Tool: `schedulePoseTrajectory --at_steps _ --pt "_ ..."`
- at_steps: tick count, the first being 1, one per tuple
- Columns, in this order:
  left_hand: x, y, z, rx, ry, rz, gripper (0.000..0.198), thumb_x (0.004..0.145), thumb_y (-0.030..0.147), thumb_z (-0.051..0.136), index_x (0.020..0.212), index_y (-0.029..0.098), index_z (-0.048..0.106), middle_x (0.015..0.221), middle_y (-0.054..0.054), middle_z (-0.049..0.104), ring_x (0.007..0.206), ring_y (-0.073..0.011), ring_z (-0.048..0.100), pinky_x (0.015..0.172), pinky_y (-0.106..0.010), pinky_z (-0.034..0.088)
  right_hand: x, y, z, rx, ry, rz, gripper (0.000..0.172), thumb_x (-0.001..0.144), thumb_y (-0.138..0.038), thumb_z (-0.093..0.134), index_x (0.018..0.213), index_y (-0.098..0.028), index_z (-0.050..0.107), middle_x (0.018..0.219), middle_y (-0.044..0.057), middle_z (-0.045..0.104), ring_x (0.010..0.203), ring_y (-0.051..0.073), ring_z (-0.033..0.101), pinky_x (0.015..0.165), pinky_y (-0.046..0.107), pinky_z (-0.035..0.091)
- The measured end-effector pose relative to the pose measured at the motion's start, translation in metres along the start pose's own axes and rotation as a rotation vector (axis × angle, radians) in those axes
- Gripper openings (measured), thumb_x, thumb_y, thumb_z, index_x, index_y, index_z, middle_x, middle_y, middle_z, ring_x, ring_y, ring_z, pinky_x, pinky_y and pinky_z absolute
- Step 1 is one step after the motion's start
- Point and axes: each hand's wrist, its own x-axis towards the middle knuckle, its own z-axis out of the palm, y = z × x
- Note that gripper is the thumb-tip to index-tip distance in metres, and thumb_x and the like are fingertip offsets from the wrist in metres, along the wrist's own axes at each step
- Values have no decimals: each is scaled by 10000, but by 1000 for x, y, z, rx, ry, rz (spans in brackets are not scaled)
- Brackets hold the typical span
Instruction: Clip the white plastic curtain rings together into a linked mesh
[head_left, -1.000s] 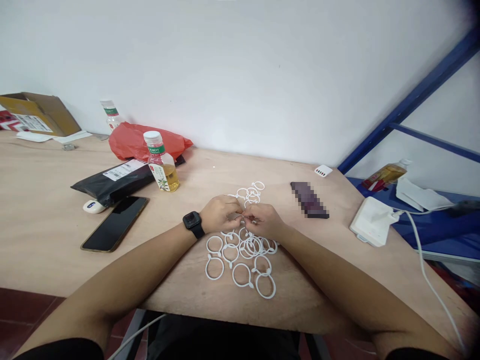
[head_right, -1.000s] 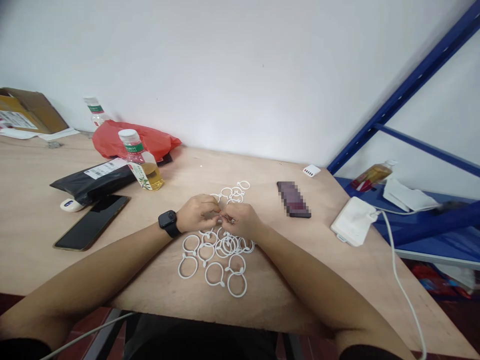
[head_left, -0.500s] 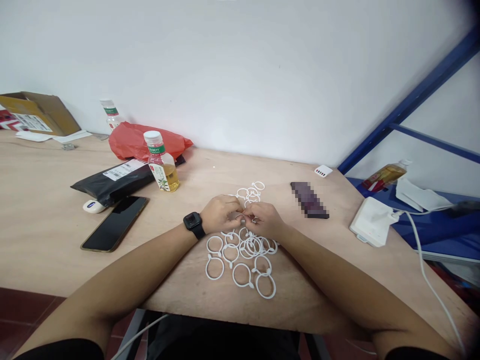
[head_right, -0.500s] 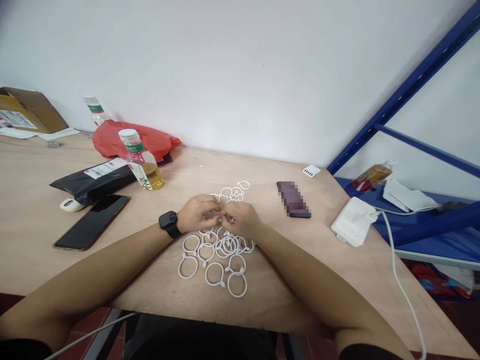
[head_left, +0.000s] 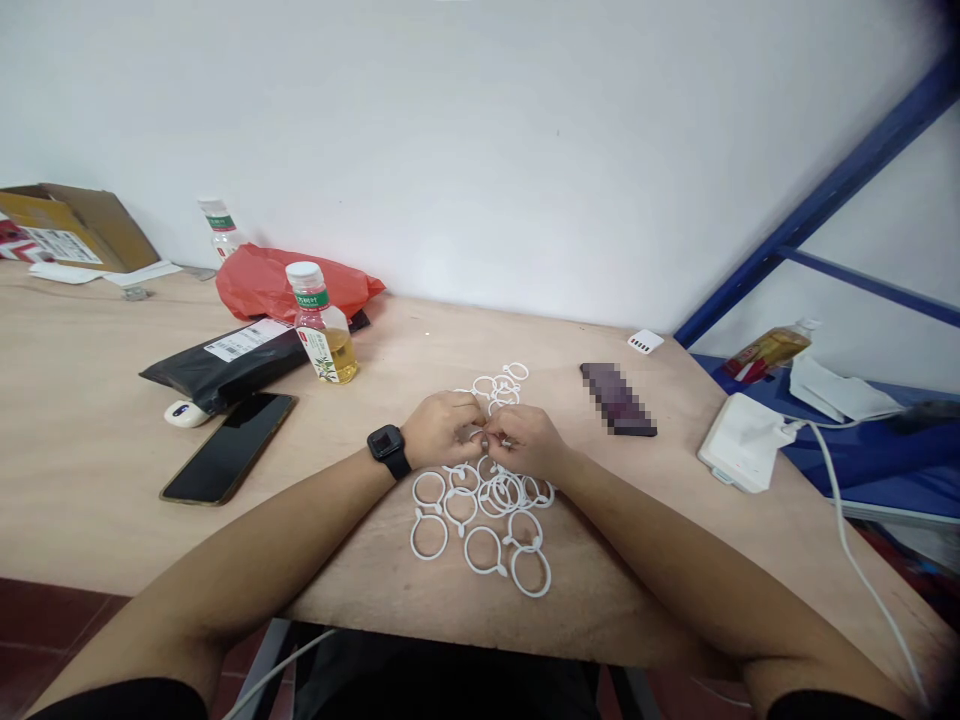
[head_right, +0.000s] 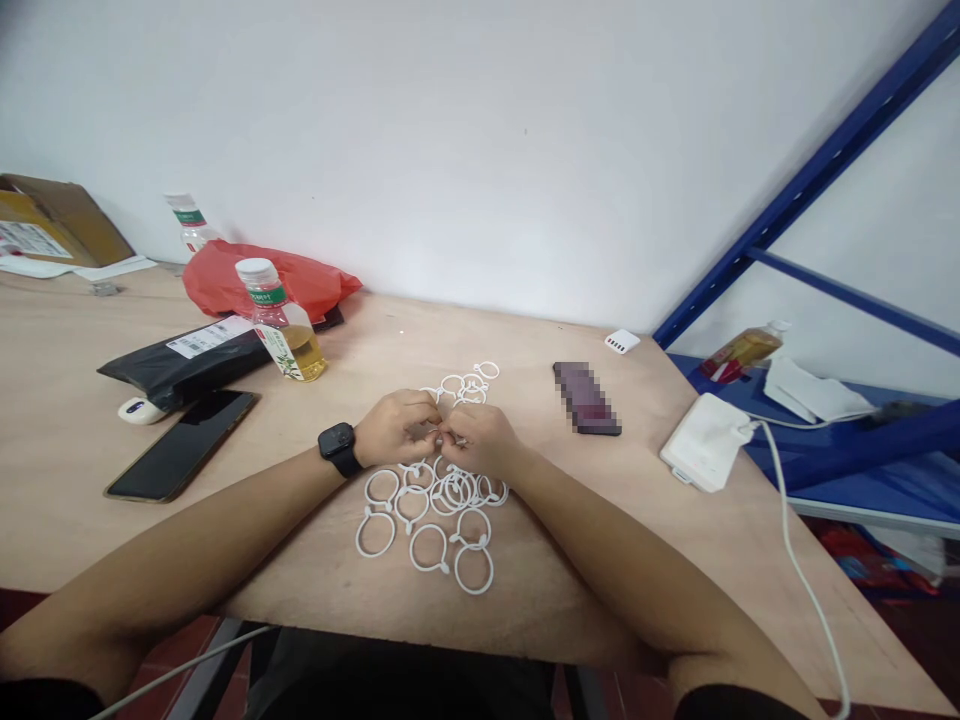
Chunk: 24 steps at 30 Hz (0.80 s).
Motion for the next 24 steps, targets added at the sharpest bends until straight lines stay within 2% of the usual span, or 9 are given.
schedulePoseTrajectory --at_steps 6,12,24 --pt "0 0 2 32 -22 -9 78 740 227 541 783 189 594 770 -46 638 757 -176 601 707 -302 488 2 -3 0 -37 -24 -18 128 758 -110 547 697 -220 524 626 -6 594 586 138 553 568 254 412" --pt "0 2 3 28 4 -2 65 715 201 550 765 188 588 767 -41 644 738 -176 605 697 -304 479 4 -5 1 -42 -23 5 178 734 -98 521 636 -227 449 611 -6 580 573 131 528 557 251 400" --pt "2 4 2 34 -16 3 40 707 200 543 728 189 575 742 -43 640 724 -177 607 683 -304 474 5 -8 1 -45 9 -25 181 714 -98 507 616 -225 422 581 -11 557 540 126 487 525 247 361"
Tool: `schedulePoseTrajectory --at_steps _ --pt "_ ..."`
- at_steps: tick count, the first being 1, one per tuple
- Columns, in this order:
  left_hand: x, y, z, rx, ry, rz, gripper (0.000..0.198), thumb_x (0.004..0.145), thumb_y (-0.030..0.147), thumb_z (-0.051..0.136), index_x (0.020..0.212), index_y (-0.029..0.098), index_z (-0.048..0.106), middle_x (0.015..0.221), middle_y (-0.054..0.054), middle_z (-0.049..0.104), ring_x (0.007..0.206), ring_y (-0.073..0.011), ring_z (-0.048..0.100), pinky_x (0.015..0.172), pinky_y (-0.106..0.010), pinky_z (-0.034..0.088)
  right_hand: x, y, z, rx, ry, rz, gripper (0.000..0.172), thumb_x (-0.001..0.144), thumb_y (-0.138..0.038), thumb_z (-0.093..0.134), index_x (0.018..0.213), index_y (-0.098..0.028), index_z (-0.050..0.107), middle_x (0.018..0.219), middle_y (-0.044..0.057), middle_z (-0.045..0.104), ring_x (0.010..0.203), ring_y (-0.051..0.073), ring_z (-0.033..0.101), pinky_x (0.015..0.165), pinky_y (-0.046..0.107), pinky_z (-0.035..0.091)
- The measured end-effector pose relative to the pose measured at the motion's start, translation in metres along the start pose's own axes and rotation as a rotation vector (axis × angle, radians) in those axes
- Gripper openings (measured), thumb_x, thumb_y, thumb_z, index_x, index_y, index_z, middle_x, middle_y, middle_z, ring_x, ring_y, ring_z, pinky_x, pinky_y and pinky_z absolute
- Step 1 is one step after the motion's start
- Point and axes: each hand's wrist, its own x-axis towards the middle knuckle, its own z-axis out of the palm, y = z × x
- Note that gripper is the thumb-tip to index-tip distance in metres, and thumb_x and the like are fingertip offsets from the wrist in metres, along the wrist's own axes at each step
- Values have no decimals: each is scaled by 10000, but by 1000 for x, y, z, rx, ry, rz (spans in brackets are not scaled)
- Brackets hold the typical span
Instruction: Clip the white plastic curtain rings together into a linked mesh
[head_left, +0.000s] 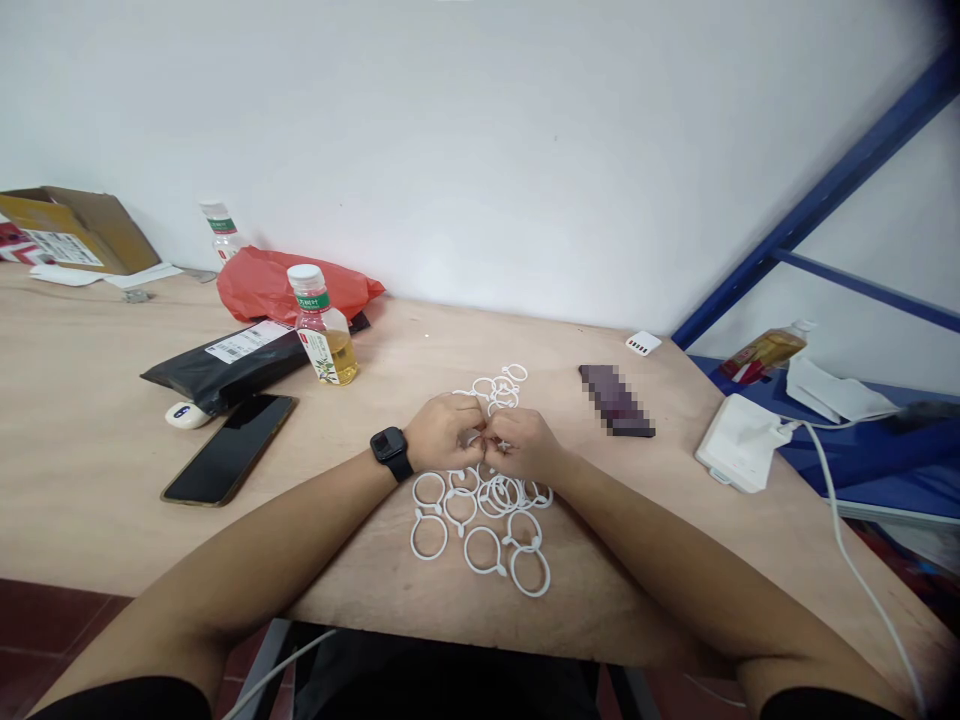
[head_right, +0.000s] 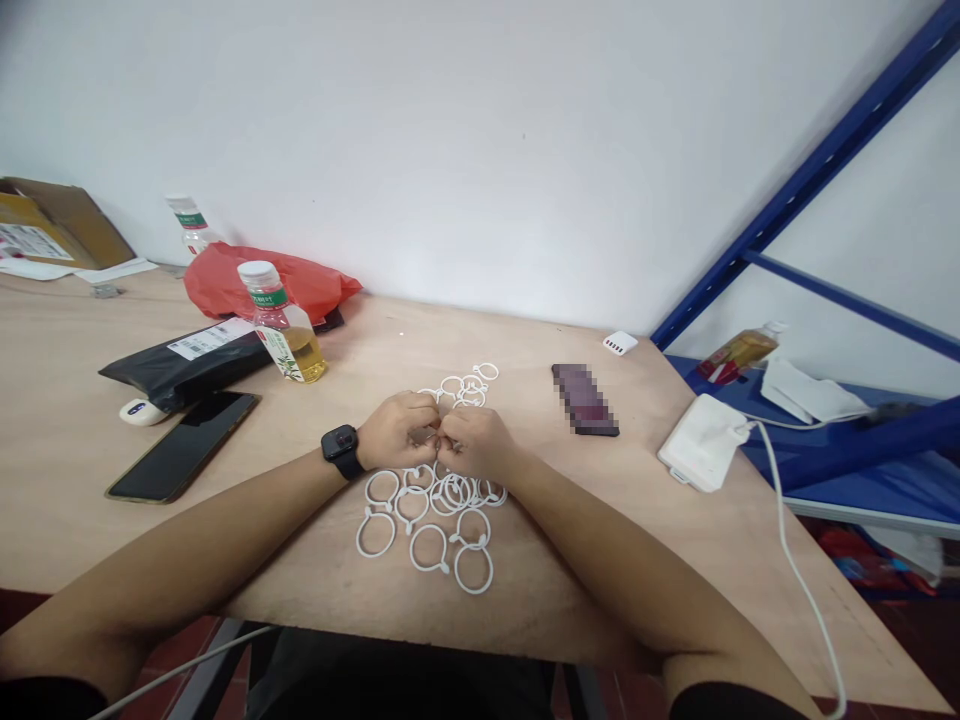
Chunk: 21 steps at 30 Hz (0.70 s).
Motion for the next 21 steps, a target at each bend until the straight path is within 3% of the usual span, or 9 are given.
schedulePoseTrajectory --at_steps 21 --pt "0 0 0 35 -35 -14 32 725 209 549 716 187 572 752 -38 632 747 -171 605 716 -301 470 0 0 0 -28 -27 8 172 722 -117 498 614 -221 414 580 -12 544 545 122 471 534 241 346"
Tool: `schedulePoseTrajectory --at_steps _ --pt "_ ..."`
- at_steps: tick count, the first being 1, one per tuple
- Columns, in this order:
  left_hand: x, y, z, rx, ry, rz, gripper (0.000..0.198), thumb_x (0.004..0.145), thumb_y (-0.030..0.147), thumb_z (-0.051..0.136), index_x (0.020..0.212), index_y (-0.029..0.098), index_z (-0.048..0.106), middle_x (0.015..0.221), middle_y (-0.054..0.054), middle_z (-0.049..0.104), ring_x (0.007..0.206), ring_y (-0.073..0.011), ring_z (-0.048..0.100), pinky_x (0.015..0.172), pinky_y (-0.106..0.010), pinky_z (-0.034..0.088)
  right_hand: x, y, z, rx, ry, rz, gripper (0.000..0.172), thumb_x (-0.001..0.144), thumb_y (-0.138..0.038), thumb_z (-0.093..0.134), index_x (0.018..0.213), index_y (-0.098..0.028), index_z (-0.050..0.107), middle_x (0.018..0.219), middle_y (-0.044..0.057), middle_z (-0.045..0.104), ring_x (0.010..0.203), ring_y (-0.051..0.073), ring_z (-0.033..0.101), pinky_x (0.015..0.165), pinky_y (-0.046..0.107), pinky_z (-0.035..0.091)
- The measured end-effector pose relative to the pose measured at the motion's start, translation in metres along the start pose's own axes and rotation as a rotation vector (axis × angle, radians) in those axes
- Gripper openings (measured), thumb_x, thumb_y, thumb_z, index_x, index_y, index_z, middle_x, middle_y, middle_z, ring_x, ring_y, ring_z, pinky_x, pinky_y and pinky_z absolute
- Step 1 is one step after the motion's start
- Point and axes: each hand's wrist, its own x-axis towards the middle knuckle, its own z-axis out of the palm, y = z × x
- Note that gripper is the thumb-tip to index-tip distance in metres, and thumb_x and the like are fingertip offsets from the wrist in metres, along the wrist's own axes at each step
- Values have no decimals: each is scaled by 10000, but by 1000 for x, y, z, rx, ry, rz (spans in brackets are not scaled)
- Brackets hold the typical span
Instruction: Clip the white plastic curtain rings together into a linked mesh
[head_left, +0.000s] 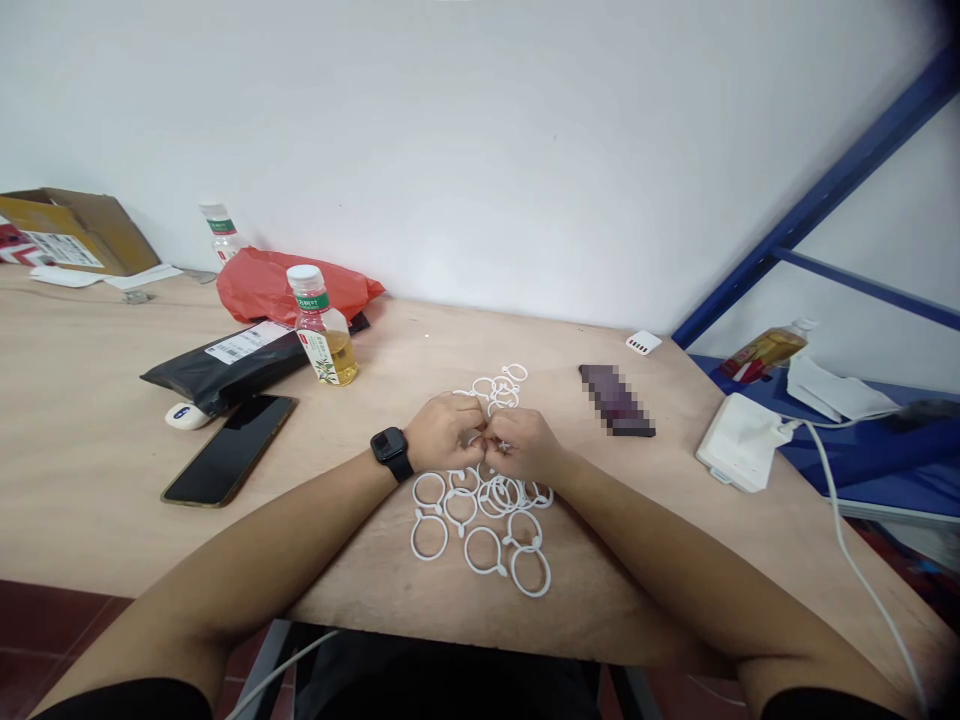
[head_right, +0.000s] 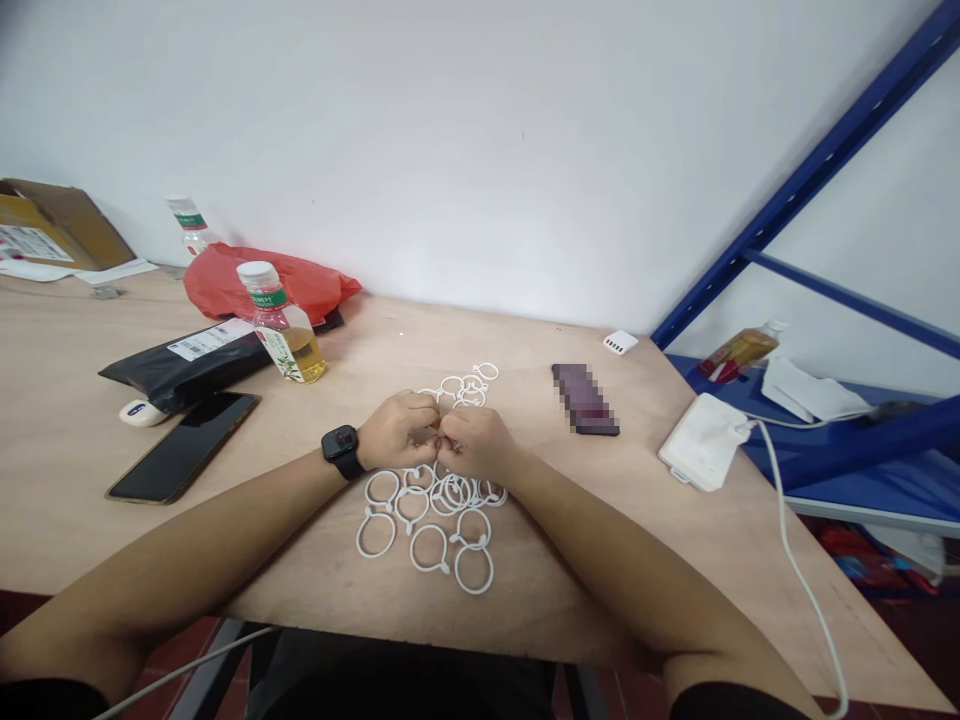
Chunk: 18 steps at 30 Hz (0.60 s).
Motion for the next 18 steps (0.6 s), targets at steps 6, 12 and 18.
schedulePoseTrajectory --at_steps 6,12,18 --pt "0 0 -1 -11 -23 -4 34 727 203 544 718 187 572 766 -41 643 765 -174 612 729 -306 465 0 0 -1 3 2 6 162 706 -110 496 607 -219 430 580 -9 550 547 126 478 529 246 351" --pt "0 0 -2 -18 -12 -20 50 738 214 555 755 184 590 794 -40 657 785 -177 623 731 -313 447 0 1 -1 40 10 5 132 708 -97 506 655 -218 504 617 -7 608 568 128 537 562 245 409" --pt "-3 -3 -4 -6 83 -157 104 829 253 555 838 171 618 844 -43 669 775 -166 628 725 -308 443 -3 8 -1 34 120 144 91 789 -148 551 802 -213 613 693 10 675 614 137 607 612 256 479"
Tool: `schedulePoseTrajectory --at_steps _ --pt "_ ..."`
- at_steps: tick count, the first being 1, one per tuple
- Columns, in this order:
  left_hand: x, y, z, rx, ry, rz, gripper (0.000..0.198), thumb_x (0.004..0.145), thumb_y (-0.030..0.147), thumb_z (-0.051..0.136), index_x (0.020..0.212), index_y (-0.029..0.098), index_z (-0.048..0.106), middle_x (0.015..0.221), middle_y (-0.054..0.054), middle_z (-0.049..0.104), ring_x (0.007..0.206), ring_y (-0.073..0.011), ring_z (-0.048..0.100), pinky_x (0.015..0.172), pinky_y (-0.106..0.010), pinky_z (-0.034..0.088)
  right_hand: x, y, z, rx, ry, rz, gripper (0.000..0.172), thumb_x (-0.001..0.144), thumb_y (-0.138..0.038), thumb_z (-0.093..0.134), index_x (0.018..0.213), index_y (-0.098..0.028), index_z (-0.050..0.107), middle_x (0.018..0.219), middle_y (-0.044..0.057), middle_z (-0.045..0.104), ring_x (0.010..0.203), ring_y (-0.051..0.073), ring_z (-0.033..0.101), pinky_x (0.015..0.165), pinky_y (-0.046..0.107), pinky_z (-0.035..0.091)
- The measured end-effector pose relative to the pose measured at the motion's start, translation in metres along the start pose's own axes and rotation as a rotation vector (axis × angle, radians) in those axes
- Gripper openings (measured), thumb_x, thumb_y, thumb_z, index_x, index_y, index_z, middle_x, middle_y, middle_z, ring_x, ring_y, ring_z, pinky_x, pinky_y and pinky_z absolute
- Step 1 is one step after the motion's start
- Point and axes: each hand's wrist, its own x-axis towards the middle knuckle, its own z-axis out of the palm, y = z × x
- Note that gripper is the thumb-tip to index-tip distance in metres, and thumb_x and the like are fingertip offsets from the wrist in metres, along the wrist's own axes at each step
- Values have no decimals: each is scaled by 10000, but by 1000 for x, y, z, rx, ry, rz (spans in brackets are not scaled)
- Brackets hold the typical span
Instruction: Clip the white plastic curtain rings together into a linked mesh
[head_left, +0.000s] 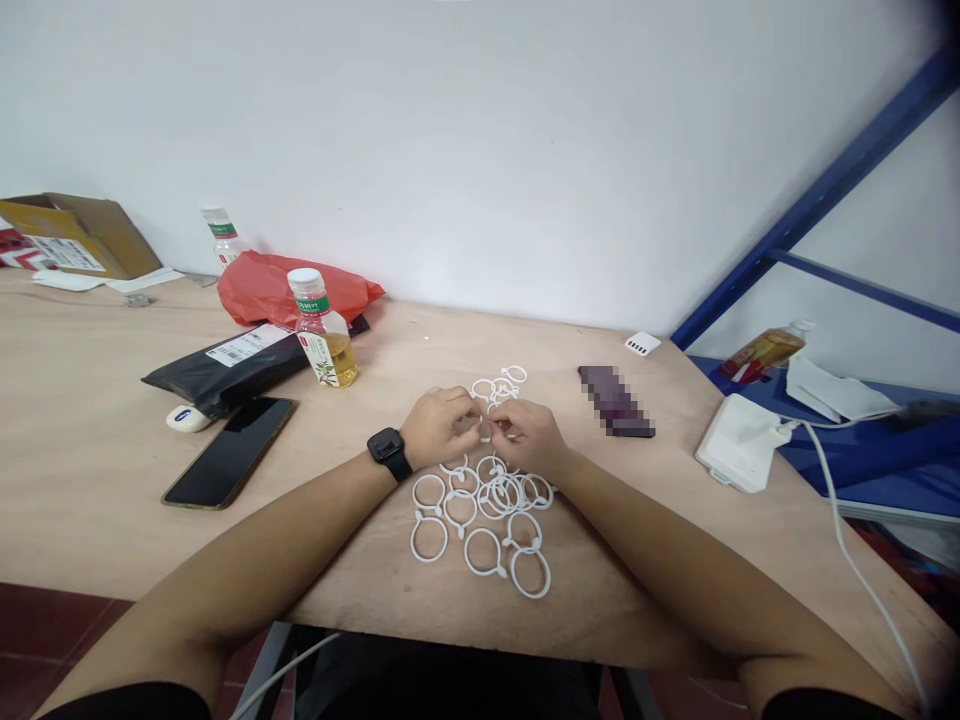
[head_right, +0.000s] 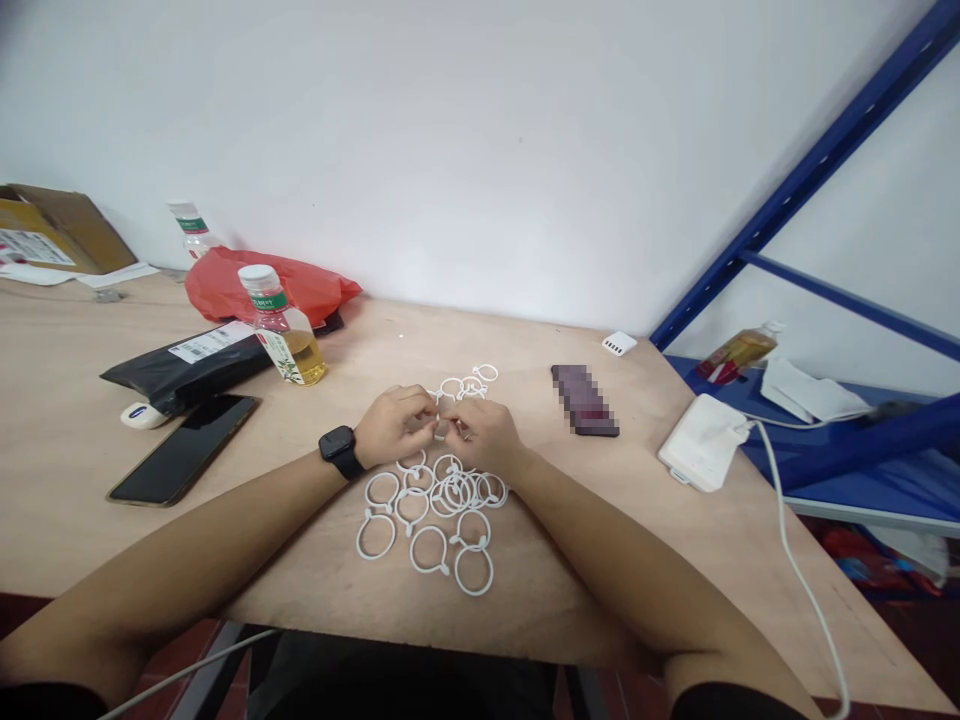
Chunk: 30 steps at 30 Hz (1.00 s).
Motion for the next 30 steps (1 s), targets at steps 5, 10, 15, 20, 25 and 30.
schedulePoseTrajectory --at_steps 5,10,15,20,25,30 --pt "0 -3 -1 -37 -18 -11 167 886 276 542 957 169 650 888 -56 674 814 -168 627 748 -303 471 -1 14 2 61 130 338 92 799 -209 592 846 -206 671 722 14 703 621 143 642 616 257 518" --pt "1 -2 0 -113 -186 129 167 881 286 562 917 177 683 905 -62 678 847 -172 623 783 -294 493 -2 29 4 155 124 531 201 817 -254 604 971 -196 719 808 24 743 650 149 667 604 246 531" --pt "-1 -3 1 -111 -269 157 188 764 168 563 882 184 709 881 -54 675 832 -173 616 806 -305 496 -2 35 1 29 63 462 231 848 -234 576 1007 -221 742 869 30 746 695 161 649 669 281 526" --pt "-2 -8 -1 -123 -308 134 240 670 120 548 833 182 713 892 -51 685 840 -181 614 823 -315 488 0 33 -1 12 75 429 231 817 -187 596 1003 -211 730 910 46 701 728 166 623 701 303 513" --pt "-2 -10 0 -119 -291 105 149 710 113 537 734 171 673 830 -51 671 810 -169 606 806 -293 477 0 29 -2 59 92 399 161 823 -185 598 932 -202 714 865 42 680 715 161 608 692 297 502" --pt "-3 -11 -4 -129 -320 96 164 706 116 535 775 169 675 825 -45 657 796 -167 592 790 -287 472 -2 26 -1 93 -8 304 133 835 -176 594 896 -205 709 815 27 685 728 156 619 695 288 495"
